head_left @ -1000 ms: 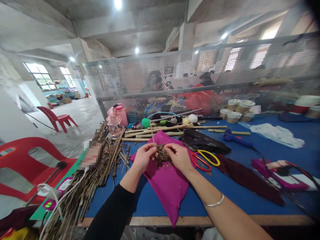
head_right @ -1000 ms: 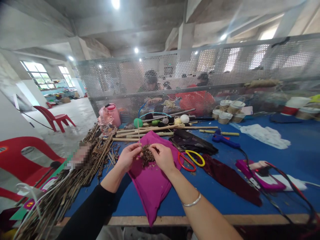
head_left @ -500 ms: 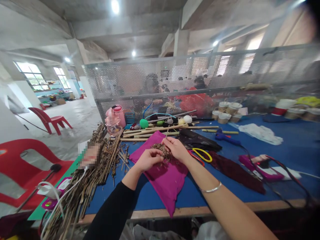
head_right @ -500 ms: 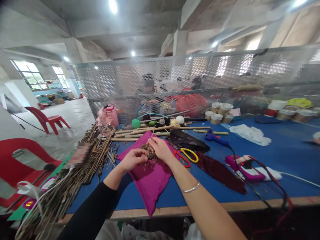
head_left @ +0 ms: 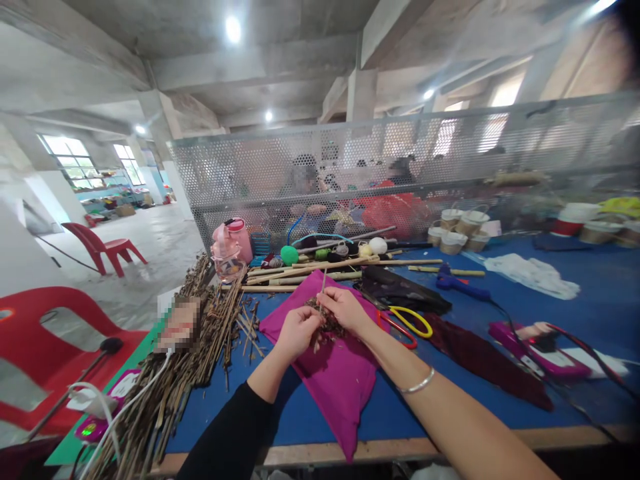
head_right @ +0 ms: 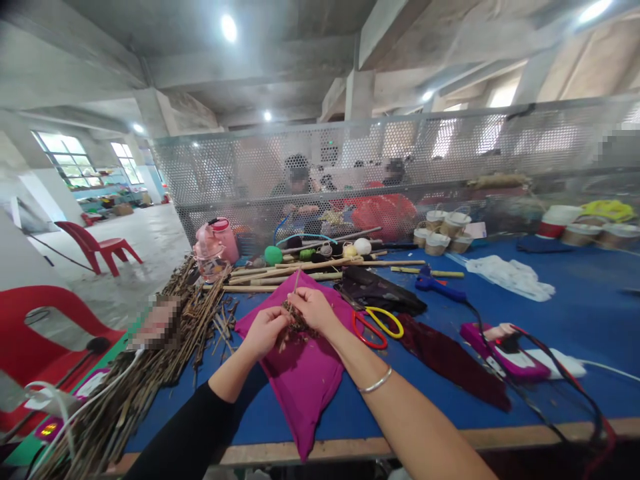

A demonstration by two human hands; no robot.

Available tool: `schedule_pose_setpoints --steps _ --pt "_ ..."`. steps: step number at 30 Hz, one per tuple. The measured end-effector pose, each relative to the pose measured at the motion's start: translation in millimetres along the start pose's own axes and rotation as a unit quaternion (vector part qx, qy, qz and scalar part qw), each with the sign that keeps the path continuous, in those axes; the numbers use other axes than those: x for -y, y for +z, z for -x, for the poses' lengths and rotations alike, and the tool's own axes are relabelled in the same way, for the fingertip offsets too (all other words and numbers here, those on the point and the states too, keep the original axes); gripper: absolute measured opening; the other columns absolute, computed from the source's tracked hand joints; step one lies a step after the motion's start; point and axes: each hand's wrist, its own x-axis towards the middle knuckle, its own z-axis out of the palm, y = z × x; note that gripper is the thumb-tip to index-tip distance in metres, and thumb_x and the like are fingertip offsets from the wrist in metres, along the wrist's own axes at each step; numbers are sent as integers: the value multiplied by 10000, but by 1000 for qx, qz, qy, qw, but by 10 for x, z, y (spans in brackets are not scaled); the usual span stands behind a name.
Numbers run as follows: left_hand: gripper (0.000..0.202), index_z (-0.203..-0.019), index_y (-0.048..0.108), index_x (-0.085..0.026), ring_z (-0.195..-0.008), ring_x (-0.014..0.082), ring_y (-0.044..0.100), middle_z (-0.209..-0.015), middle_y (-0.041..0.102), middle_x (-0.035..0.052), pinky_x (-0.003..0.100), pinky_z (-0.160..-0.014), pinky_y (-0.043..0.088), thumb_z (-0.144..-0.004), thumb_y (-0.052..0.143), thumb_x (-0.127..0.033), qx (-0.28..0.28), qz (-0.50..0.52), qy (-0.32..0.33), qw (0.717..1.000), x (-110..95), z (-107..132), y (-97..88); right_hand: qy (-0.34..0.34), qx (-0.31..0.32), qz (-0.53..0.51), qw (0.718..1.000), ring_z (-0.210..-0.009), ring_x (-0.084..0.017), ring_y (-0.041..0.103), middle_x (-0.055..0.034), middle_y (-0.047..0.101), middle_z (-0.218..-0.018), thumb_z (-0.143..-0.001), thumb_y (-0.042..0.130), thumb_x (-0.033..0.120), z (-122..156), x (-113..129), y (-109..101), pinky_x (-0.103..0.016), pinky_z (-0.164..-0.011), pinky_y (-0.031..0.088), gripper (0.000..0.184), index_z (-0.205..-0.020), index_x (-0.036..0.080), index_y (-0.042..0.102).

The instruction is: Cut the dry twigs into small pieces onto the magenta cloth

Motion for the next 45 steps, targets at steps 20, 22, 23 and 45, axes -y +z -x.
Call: schedule_pose_setpoints --steps 20,22,23,45 --pt "190 -684 576 -118 -338 49 396 -426 476 -48 165 -361 279 -687 533 -303 -6 -2 14 1000 125 -59 20 86 10 -142 986 -347 -34 316 72 430 -450 -734 548 545 23 -193 -155 -162 -353 214 375 -702 172 523" --pt "205 -691 575 -121 -326 55 386 -405 465 -49 169 -349 262 -691 529 -321 -25 -7 9 1000 111 -63 15 85 -21 -145 986 -342 -32 305 76 420 -449 -724 547 561 6 -183 -212 -161 -347 206 388 -695 177 508" --pt "211 -688 574 -121 -323 55 378 -397 459 -51 169 -345 256 -688 532 -328 -32 -9 7 999 100 -63 13 83 -38 -149 985 -339 -30 298 80 414 -449 -714 552 567 -7 -176 -250 -161 -345 205 390 -699 180 503" --pt "165 -653 570 -122 -347 49 376 -412 442 -55 173 -367 248 -671 542 -284 10 -4 2 1000 83 -20 26 65 -54 -130 988 -416 -48 398 57 496 -564 -706 598 520 -19 -184 -352 -159 -363 301 336 -781 201 526"
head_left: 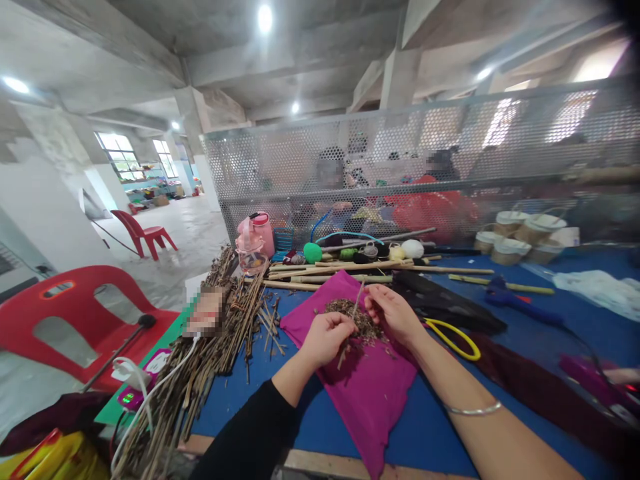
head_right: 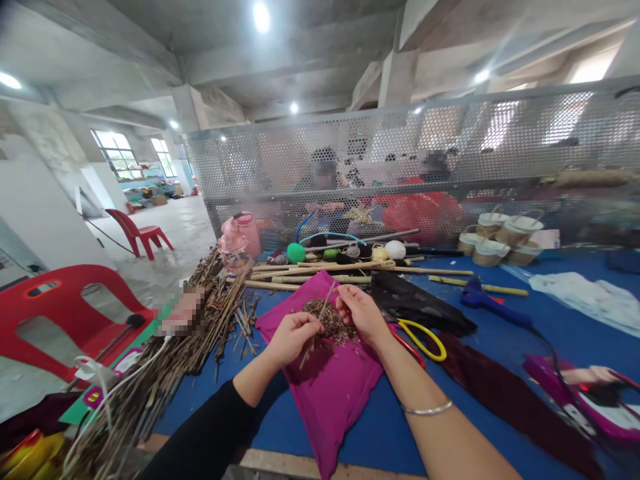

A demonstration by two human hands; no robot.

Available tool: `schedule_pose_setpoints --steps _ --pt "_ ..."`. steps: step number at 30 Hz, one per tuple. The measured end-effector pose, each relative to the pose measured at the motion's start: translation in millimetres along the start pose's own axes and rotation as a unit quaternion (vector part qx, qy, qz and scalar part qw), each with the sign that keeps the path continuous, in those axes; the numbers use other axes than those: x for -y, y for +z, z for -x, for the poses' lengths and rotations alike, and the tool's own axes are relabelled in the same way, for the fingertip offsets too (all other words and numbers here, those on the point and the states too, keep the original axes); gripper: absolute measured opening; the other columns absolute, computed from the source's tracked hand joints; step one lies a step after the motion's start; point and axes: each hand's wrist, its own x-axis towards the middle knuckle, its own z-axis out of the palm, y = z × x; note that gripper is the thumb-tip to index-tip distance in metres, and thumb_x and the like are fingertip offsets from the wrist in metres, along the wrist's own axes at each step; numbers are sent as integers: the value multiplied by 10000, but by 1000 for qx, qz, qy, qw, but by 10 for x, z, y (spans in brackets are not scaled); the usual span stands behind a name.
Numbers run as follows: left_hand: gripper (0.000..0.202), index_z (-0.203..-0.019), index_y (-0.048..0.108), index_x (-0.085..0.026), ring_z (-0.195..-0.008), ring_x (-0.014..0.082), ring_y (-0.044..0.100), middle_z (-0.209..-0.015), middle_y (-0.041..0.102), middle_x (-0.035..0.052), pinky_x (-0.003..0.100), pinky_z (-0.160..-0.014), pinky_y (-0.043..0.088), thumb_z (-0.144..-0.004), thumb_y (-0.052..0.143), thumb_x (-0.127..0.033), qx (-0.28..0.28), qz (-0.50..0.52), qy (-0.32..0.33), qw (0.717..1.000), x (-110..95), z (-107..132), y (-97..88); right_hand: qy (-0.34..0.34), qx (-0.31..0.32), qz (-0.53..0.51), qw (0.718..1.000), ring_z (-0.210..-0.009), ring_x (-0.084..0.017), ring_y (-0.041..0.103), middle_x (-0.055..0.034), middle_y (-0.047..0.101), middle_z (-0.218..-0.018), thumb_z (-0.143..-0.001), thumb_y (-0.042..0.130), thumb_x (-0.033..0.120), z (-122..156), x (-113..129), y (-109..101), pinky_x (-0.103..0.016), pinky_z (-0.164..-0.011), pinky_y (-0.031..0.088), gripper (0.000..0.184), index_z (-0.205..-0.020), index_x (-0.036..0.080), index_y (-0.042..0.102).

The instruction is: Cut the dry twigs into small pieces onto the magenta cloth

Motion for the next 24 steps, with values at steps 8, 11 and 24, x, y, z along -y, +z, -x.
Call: schedule_pose_setpoints --steps 8,11,24 --pt "215 -702 593 -118 -369 54 404 -441 474 -49 177 -396 282 -680 580 -332 40 -21 -31 998 0 32 26 8 12 -5 1000 -397 -52 389 59 485 -520 -665 652 484 47 51 58 -169 -358 293 333 -735 191 510" --pt "211 -713 596 -116 -381 58 415 -453 476 -46 180 -402 294 -677 584 -324 41 -18 -30 999 7 38 26 8 20 -14 1000 -399 -47 384 66 477 -517 -680 653 461 48 37 55 -162 -366 290 317 -720 192 488" --pt "163 -704 592 -118 -394 55 410 -462 476 -43 175 -406 301 -692 545 -273 40 -31 -11 999 20 35 20 10 21 -21 1000 -391 -44 370 73 474 -510 -676 660 453 56 49 59 -168 -376 278 321 -711 194 473"
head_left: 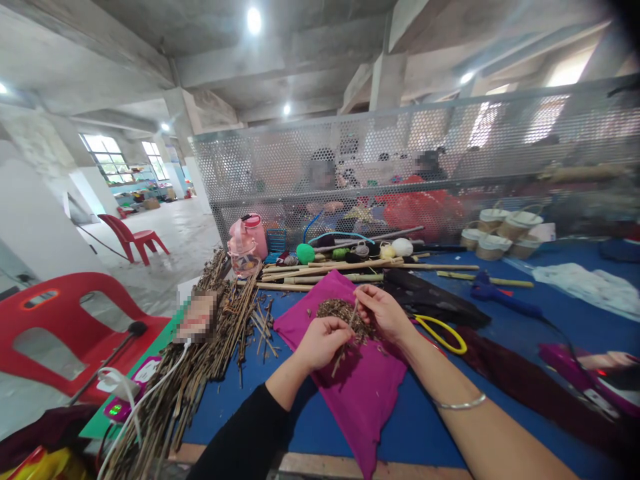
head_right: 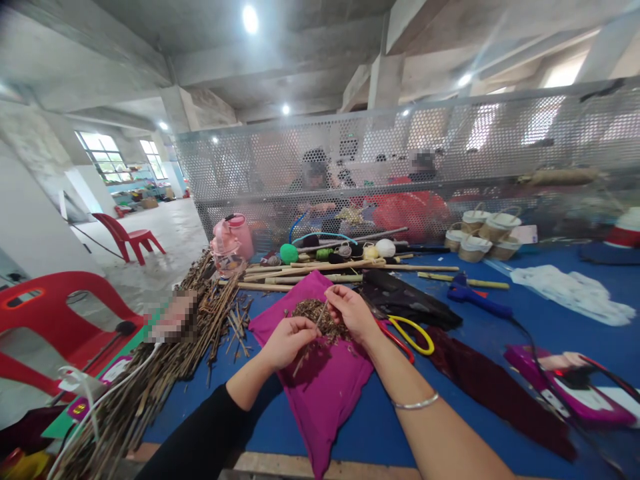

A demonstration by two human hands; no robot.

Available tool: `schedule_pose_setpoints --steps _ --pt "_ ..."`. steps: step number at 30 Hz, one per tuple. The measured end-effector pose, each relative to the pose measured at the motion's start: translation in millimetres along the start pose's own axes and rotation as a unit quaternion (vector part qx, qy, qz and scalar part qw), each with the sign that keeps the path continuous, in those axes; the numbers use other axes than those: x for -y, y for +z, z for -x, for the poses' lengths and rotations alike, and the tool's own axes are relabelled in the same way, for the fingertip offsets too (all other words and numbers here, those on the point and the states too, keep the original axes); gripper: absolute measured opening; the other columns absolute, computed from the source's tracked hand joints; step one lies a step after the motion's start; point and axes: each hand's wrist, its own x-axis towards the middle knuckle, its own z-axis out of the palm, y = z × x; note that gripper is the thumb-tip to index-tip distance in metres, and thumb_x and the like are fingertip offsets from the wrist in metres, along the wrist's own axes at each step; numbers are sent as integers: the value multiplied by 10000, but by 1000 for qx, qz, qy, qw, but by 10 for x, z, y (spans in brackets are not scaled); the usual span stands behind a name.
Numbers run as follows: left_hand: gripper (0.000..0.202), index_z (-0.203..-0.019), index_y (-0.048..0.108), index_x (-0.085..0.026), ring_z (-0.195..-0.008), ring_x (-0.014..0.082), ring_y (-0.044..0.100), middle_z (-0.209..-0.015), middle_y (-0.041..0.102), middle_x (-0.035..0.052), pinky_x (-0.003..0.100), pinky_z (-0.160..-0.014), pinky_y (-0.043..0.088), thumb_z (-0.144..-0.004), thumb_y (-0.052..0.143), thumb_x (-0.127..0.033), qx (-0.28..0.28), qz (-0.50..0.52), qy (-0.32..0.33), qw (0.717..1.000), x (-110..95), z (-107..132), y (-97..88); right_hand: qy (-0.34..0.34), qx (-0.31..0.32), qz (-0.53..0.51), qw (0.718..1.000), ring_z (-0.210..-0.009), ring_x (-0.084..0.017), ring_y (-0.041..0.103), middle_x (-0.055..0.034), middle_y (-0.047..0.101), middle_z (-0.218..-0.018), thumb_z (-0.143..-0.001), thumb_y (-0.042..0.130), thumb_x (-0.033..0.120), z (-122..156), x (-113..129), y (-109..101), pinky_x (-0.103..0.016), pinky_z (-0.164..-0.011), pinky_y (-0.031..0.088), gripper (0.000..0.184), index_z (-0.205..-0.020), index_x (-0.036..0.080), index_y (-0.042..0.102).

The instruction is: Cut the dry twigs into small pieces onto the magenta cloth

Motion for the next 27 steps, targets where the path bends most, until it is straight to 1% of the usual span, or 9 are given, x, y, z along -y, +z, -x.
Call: schedule_pose_setpoints --steps 6,10,13,16,18,20,23,27 --pt "153 -710 584 -123 -380 63 432 -456 486 -43 179 -401 314 -689 536 -267 1 8 -16 1000 19 -10 7 3 -6 0 1000 -380 -36 363 79 470 -500 -675 665 443 0 -9 -3 -157 -367 273 319 -711 192 470" --pt "127 -669 572 -123 -356 52 406 -434 474 -48 170 -384 287 -668 540 -246 -8 3 -15 1000 -10 -8 20 8 -5 3 1000 -377 -38 384 71 500 -506 -674 660 446 -6 -19 -8 -159 -372 289 314 -710 192 479" --pt "123 -666 568 -126 -341 47 385 -414 455 -56 165 -368 258 -667 532 -244 -34 -1 0 999 -15 -20 6 7 -1 14 1000 -378 -46 399 64 514 -516 -685 636 471 -8 -15 -6 -166 -367 298 320 -709 192 481" --pt "133 -677 556 -134 -322 46 365 -401 439 -65 165 -357 247 -684 513 -260 -74 12 20 997 3 -47 -28 3 -20 39 999 -372 -55 402 64 511 -517 -700 591 516 -5 -18 -10 -169 -352 292 337 -740 199 483" --pt "151 -672 543 -140 -318 47 360 -396 429 -70 166 -355 253 -689 514 -287 -95 21 22 995 17 -65 -48 -1 -33 53 998 -368 -59 400 67 504 -511 -705 568 538 -2 -29 -18 -168 -346 284 349 -765 204 485" --pt "173 -665 535 -143 -318 49 358 -388 417 -73 167 -356 259 -685 525 -315 -105 23 18 994 26 -78 -55 -3 -33 65 997 -367 -58 398 67 499 -509 -707 560 543 -1 -44 -25 -167 -345 282 352 -759 204 483" --pt "186 -659 537 -143 -322 50 351 -384 405 -76 170 -356 256 -676 536 -328 -106 24 17 994 29 -85 -46 -7 -28 76 997 -371 -51 396 64 498 -518 -704 570 540 -4 -65 -29 -163 -345 282 355 -731 198 477" --pt "158 -651 536 -140 -336 49 343 -399 411 -72 177 -362 248 -666 535 -298 -90 31 19 995 32 -81 -24 -1 -28 81 996 -363 -47 387 68 489 -507 -694 575 552 -10 -82 -28 -161 -343 279 369 -715 197 479"
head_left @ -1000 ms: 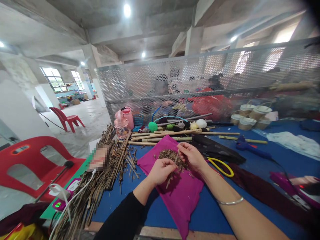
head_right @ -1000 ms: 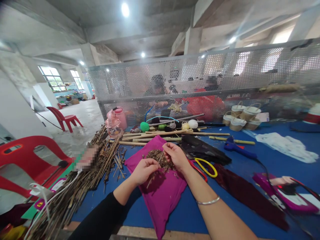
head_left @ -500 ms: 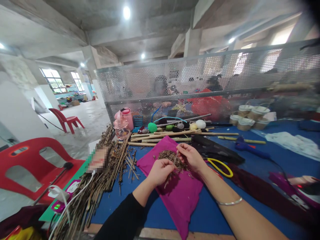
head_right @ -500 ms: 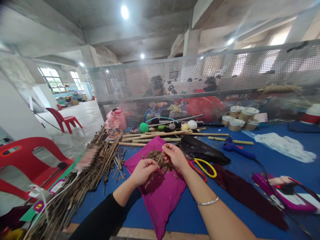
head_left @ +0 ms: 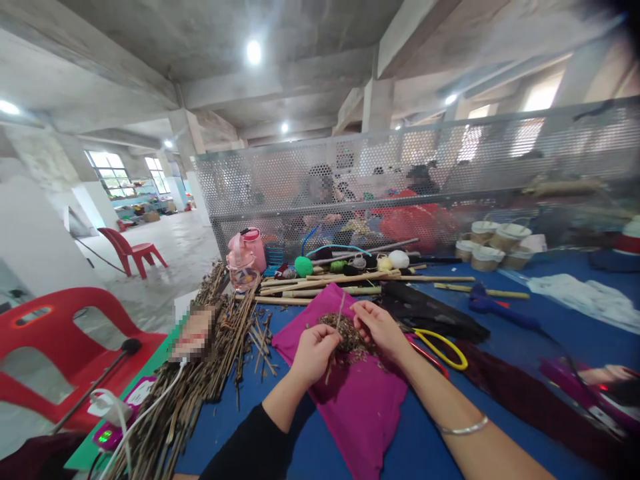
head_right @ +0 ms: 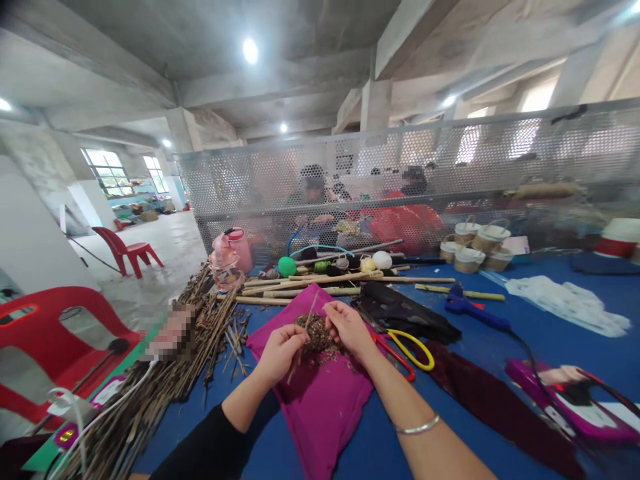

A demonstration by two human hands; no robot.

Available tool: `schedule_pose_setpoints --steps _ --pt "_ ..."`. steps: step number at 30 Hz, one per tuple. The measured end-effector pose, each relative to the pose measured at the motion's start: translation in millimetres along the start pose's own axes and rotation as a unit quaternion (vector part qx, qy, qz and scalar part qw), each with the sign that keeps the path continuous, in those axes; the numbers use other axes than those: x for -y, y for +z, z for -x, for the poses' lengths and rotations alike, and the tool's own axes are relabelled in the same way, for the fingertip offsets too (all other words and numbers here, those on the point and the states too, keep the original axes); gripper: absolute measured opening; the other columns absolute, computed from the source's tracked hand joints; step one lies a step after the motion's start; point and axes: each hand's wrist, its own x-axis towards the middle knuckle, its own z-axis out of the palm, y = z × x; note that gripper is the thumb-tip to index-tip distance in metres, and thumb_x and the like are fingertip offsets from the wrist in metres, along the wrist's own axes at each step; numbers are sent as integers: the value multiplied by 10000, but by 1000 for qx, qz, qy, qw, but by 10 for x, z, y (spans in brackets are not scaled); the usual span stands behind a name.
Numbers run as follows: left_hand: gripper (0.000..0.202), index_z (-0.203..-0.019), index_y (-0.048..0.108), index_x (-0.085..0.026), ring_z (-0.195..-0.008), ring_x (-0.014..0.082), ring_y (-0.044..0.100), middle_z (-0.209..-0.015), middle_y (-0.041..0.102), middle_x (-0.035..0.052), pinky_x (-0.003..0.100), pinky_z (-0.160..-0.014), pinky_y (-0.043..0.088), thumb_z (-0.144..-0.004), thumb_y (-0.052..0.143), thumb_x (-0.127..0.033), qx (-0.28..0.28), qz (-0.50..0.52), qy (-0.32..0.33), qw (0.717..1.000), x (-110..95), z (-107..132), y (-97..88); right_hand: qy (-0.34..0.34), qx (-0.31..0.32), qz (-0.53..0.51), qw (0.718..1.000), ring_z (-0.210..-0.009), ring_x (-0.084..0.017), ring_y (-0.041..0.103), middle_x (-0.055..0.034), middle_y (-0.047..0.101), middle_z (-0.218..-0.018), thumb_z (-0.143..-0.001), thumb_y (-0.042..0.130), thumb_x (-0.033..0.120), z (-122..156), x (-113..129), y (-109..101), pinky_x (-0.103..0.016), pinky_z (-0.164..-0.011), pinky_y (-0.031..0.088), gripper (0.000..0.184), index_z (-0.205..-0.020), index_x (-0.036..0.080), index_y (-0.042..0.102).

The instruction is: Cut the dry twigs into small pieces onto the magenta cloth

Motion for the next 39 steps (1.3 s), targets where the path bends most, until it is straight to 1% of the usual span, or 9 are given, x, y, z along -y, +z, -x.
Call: schedule_pose_setpoints --steps 6,11,14,19,21,25,29,34,39 --pt "125 -657 578 -127 -375 52 373 -449 466 -45 178 -389 259 -659 514 -233 57 -39 -12 998 -25 60 17 -6 38 -13 999 -378 -56 404 56 497 -524 -710 562 566 35 4 27 -170 -355 282 384 -793 192 535" --pt "146 -653 580 -124 -392 54 380 -461 464 -41 177 -402 273 -667 508 -250 75 -53 -24 995 -58 90 24 1 37 -31 999 -382 -62 404 54 486 -507 -682 616 524 65 40 53 -183 -375 298 351 -699 188 519" --pt "147 -641 571 -127 -389 52 368 -461 452 -45 176 -398 269 -675 500 -251 67 -48 -13 996 -54 81 23 10 42 -41 998 -380 -61 396 53 491 -514 -687 611 519 83 57 65 -181 -369 284 345 -692 190 510" --pt "109 -624 561 -132 -388 52 355 -434 428 -57 174 -411 287 -656 480 -198 27 -47 8 998 -60 66 20 35 156 -26 987 -335 -40 325 84 422 -440 -717 594 505 153 46 120 -166 -344 239 340 -714 178 503" --pt "101 -603 546 -134 -398 50 359 -444 441 -53 171 -419 298 -648 473 -188 15 -47 16 999 -46 54 19 25 174 -15 984 -344 -37 342 85 430 -444 -715 607 491 171 25 141 -162 -353 253 337 -711 174 492" --pt "101 -585 512 -141 -404 59 405 -477 499 -30 174 -418 322 -654 463 -195 9 -50 9 999 23 19 13 24 181 -12 983 -397 -54 429 70 493 -502 -692 640 469 177 -11 175 -169 -393 324 337 -746 174 485" --pt "91 -603 497 -145 -440 79 477 -527 554 -5 187 -449 380 -663 451 -197 23 -29 16 999 64 -1 4 17 166 -31 986 -371 -50 403 80 470 -467 -684 644 470 185 -5 221 -172 -382 312 341 -719 178 470" --pt "99 -611 506 -140 -433 73 459 -512 538 -12 183 -447 378 -664 461 -210 13 -52 22 998 56 -4 -6 22 159 -45 986 -359 -46 383 84 463 -463 -679 649 468 192 0 243 -165 -366 281 348 -717 181 457" --pt "107 -594 487 -149 -410 57 414 -472 486 -41 165 -419 334 -670 465 -221 2 -76 23 997 36 1 -1 -4 138 -13 990 -358 -55 388 88 451 -450 -651 657 473 179 5 244 -178 -368 300 350 -702 184 465"
